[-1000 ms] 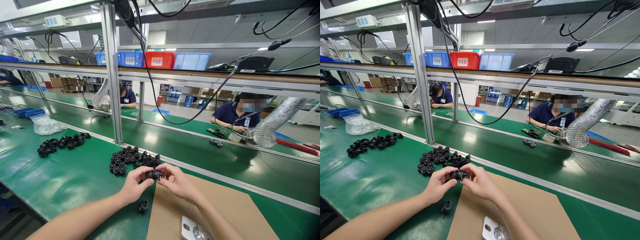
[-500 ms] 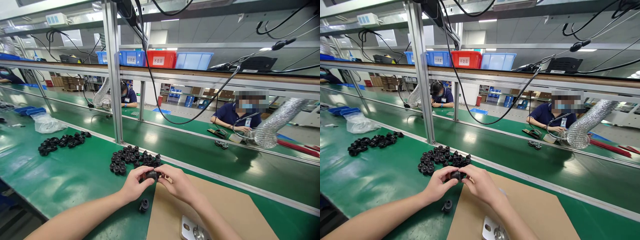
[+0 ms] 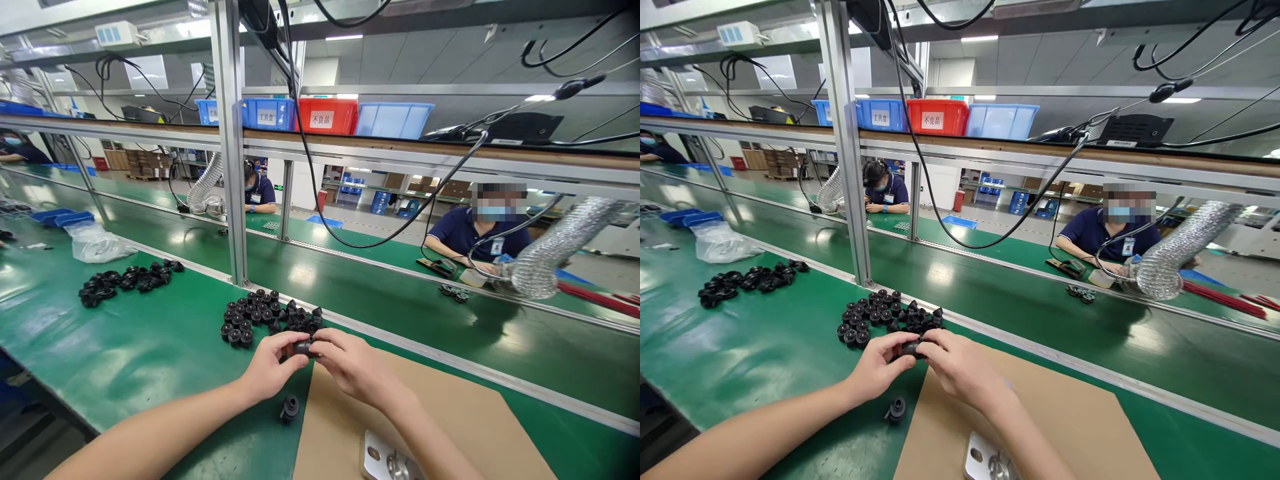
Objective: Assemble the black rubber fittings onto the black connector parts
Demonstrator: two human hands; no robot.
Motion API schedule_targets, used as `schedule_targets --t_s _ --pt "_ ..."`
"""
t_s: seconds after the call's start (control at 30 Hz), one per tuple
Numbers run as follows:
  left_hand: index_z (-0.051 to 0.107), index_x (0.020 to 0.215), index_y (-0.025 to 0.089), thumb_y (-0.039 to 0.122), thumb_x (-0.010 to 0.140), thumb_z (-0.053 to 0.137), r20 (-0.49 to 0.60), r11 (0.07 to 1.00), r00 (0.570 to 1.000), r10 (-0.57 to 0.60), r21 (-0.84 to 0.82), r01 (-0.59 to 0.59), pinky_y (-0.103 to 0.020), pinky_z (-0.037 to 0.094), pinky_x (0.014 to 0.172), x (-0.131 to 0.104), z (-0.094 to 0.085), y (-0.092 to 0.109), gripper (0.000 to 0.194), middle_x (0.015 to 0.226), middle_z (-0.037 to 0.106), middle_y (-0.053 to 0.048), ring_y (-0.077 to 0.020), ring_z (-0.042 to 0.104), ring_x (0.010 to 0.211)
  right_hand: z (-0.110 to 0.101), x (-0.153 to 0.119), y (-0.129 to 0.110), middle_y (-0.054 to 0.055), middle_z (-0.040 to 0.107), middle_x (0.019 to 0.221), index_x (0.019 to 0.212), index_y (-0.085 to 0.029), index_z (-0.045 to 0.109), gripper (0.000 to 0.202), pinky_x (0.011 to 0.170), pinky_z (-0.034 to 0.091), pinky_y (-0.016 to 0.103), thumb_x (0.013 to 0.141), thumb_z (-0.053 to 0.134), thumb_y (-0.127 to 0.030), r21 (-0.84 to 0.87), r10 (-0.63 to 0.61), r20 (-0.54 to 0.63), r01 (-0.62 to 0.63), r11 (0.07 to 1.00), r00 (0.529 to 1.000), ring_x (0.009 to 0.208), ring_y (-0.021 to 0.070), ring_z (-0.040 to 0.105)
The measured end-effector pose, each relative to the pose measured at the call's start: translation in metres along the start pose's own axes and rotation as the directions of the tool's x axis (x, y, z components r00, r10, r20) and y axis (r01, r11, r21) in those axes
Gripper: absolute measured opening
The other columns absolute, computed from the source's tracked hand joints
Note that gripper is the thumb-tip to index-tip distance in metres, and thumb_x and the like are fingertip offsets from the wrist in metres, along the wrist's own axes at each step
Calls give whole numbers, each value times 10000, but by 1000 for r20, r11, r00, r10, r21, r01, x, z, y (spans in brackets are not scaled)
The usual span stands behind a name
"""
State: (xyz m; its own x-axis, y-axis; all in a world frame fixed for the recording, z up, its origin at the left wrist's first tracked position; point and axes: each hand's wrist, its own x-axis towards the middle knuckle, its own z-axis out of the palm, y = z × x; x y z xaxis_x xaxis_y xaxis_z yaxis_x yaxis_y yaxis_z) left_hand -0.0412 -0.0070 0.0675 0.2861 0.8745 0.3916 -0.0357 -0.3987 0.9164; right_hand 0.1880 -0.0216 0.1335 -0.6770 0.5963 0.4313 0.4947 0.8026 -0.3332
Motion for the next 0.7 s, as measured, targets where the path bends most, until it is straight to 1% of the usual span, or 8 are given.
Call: schedule_targets --t_s 0.07,0.17,0.3,0.4,0.5,0.6,0.67,0.7 --pt "764 1223 207 262 858 782 11 999 1000 23 36 -23 -353 586 873 0 0 1 370 1158 766 -94 -276 717 1005 1 1 -3 102 704 1133 1271 -246 609 257 813 493 353 1039 515 -192 63 122 8 -122 991 992 996 256 656" --pt "778 1200 220 246 850 788 11 990 997 71 122 -72 -316 568 762 1 0 5 352 1109 776 -85 -251 712 910 5 2 -11 35 709 919 1223 -248 606 180 675 429 309 1056 548 -284 157 314 36 -315 936 949 789 215 638" --pt "771 1210 250 213 892 754 5 970 988 155 191 -154 -310 555 777 1 -1 11 320 1101 777 -62 -234 706 915 9 2 -14 44 701 1014 1214 -246 566 215 699 404 304 1007 617 -269 158 292 47 -296 942 955 852 227 626" --pt "764 1213 248 193 903 751 14 948 973 229 226 -226 -331 563 841 1 -3 11 315 1090 777 -60 -238 710 943 12 1 -11 52 706 1026 1242 -240 535 222 695 381 304 1021 556 -230 125 308 48 -311 942 950 879 239 637" --pt "756 1224 235 195 897 763 57 930 957 285 225 -291 -351 572 881 0 -3 8 329 1123 775 -76 -256 715 1000 11 1 -11 60 708 945 1101 -214 572 89 658 334 314 1042 522 -257 3 343 99 -345 939 934 823 246 638" --pt "757 1219 232 193 885 770 72 936 962 262 225 -272 -354 577 884 0 -3 6 337 1125 776 -78 -260 721 1004 8 4 -15 60 692 844 920 -205 582 251 629 295 329 1091 443 -326 -102 391 127 -380 919 911 734 234 619" --pt "758 1216 236 200 884 770 56 947 974 218 230 -225 -350 579 875 0 -3 7 334 1118 777 -73 -257 726 986 4 5 -17 46 693 839 932 -211 598 305 647 328 327 1113 398 -353 -46 401 92 -398 916 911 745 224 625" --pt "758 1214 238 205 885 770 43 951 979 201 233 -205 -349 580 874 0 -3 7 331 1122 776 -72 -258 727 983 2 5 -18 36 698 865 994 -218 607 263 660 355 321 1110 420 -362 19 402 65 -404 915 913 760 215 631"
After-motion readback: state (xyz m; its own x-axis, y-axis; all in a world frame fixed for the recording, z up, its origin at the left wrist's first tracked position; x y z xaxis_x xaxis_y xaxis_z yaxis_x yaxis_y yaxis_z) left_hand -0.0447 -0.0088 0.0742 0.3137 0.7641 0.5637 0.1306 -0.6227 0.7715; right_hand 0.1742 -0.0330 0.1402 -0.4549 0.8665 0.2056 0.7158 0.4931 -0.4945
